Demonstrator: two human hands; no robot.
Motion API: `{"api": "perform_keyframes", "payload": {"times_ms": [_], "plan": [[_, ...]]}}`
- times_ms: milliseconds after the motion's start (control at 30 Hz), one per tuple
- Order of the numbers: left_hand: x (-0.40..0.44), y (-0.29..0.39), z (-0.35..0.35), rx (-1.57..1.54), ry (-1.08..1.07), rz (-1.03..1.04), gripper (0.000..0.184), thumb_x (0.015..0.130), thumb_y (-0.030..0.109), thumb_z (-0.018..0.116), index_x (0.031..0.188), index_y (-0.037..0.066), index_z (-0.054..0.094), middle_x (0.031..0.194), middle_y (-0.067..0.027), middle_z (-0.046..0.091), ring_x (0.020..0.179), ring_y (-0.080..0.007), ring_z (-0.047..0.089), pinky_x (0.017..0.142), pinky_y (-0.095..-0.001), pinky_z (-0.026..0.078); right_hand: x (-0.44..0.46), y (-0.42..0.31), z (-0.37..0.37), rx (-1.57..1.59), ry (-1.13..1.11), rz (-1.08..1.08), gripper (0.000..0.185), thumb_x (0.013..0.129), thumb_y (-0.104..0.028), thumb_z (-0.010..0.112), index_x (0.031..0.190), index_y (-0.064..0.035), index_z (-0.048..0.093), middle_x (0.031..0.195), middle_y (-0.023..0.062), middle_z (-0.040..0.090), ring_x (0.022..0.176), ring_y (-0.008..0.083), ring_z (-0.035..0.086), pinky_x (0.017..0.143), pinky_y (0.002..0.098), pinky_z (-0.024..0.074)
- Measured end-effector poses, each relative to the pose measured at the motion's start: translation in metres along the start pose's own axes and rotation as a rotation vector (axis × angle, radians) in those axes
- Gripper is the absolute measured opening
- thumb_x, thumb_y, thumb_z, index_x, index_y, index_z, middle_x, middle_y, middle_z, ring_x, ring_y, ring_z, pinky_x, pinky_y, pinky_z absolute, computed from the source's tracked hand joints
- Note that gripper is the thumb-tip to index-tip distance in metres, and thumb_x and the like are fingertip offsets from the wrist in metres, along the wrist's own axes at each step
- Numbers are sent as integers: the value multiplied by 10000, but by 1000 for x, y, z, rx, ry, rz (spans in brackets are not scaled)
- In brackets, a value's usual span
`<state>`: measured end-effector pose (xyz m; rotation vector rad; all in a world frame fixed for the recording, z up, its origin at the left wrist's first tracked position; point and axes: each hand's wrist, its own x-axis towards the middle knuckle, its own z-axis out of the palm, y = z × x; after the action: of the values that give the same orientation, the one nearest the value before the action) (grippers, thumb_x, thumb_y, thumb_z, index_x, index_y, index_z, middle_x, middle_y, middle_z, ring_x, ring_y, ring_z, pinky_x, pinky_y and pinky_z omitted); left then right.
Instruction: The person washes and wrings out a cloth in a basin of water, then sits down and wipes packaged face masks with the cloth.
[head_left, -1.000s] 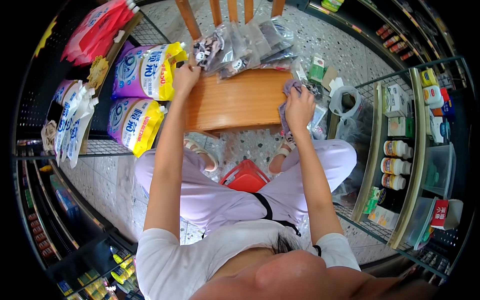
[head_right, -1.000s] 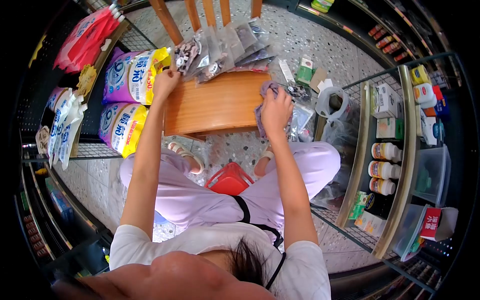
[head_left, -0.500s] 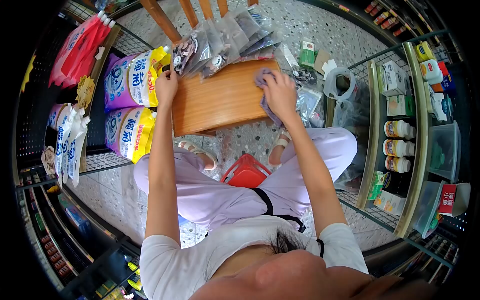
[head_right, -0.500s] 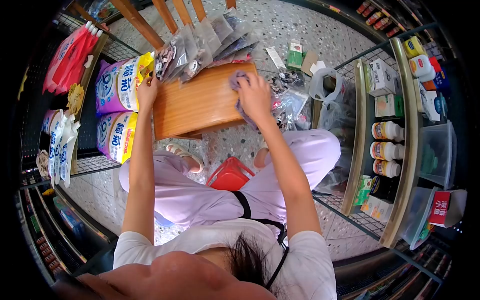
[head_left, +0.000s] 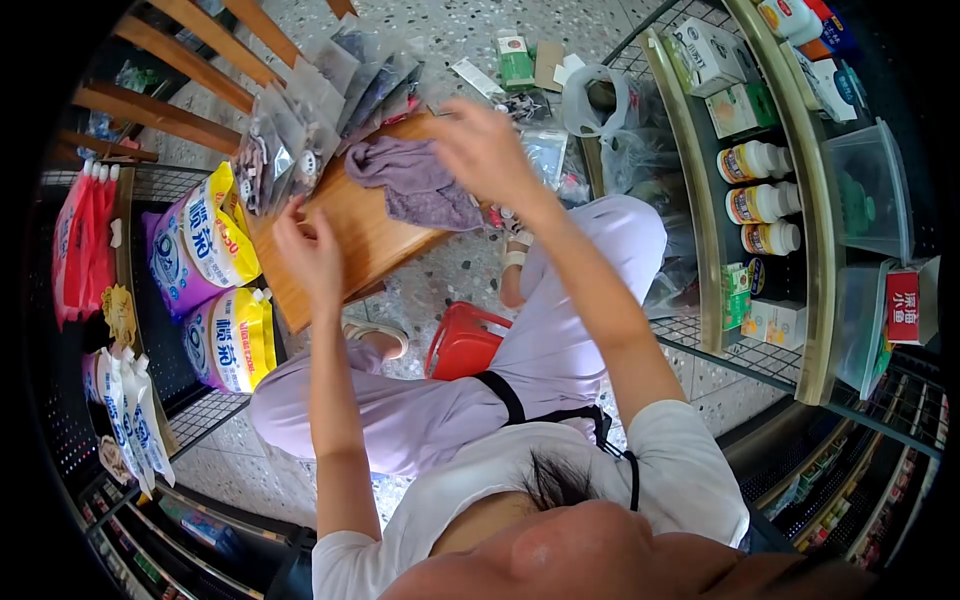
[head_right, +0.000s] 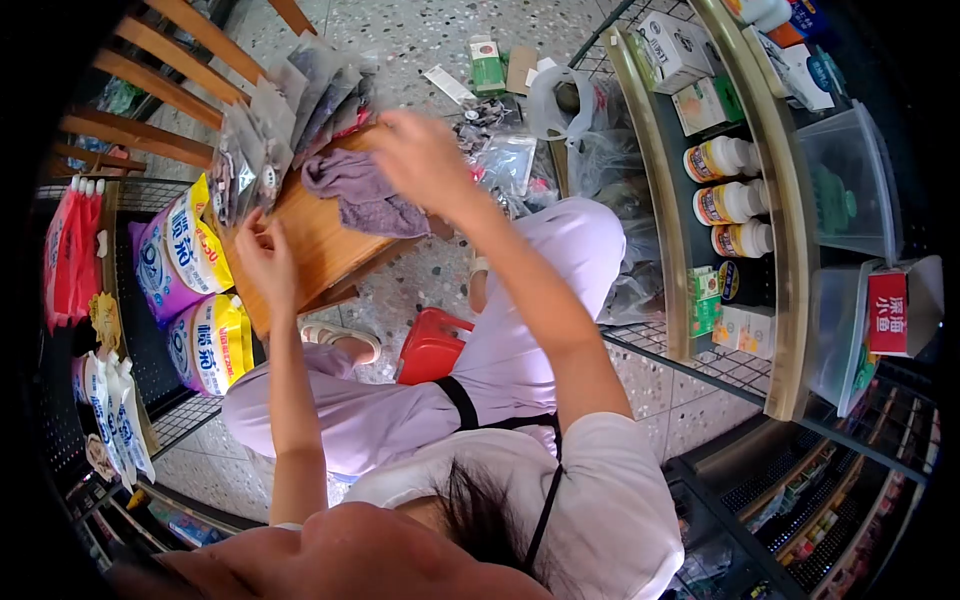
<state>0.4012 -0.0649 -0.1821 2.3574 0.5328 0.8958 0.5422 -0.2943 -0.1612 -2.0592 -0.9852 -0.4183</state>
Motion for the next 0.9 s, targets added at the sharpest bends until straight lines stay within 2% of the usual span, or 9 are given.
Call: {"api": "perform_keyframes", "payload": {"times_ms": [167,267,367,467,500,533,700,800,900], "plan": [[-13,78,43,-300,-145,39,229,844,43,618,1071,20,597,903,-74,514,648,-136,473,559,-249,405,-25,84,-119,-57,-29,333,253,848,-191,626,1060,-57,663,1000,160,635,869,300,631,764,363,500],[-14,112,64,-358,-242,114,192,838,20,616,1030,16,607,934,-84,540,680,-133,513,584,-251,433,-64,138,-138,39,-194,753,293,845,-218,621,1067,-29,652,996,165,665,872,250,647,773,334,494],[-9,131,89,-397,-310,176,165,834,14,611,999,19,621,952,-101,564,755,-162,570,661,-268,468,-126,192,-95,160,-242,817,325,855,-237,607,1072,4,635,961,133,683,849,203,641,764,327,494],[3,128,112,-242,-296,324,167,831,13,609,998,22,622,959,-107,576,783,-198,579,712,-290,470,-187,243,-19,203,-445,929,484,790,-324,649,1090,53,607,1041,217,645,957,327,631,834,371,486],[7,131,115,-254,-334,283,160,831,14,607,990,22,623,971,-117,586,828,-232,583,761,-309,465,-211,255,11,200,-363,922,588,757,-339,679,1146,87,563,1106,262,609,1040,356,600,889,381,469],[9,129,120,-244,-345,254,154,831,15,608,984,21,624,970,-119,587,838,-237,582,762,-309,465,-243,281,48,183,-409,975,565,784,-344,691,1188,28,554,1172,196,600,1071,285,587,913,356,445],[13,117,136,-155,-347,254,120,836,18,611,955,13,623,956,-123,599,879,-252,584,791,-319,461,-255,252,99,-231,-248,1129,836,667,-409,782,1244,93,445,1105,260,608,1062,369,590,900,400,460],[10,119,139,-111,-342,245,113,840,17,612,952,14,624,954,-124,605,896,-256,588,810,-325,460,-228,236,87,-8,-325,1423,912,634,-400,799,1267,121,400,1142,277,594,1057,361,604,868,448,482],[10,119,141,-120,-327,216,112,843,20,612,954,15,628,948,-120,609,899,-254,590,809,-324,462,-230,229,99,-3,-316,1434,679,647,-352,792,1151,17,527,1087,227,630,1012,371,617,845,445,486]]}}
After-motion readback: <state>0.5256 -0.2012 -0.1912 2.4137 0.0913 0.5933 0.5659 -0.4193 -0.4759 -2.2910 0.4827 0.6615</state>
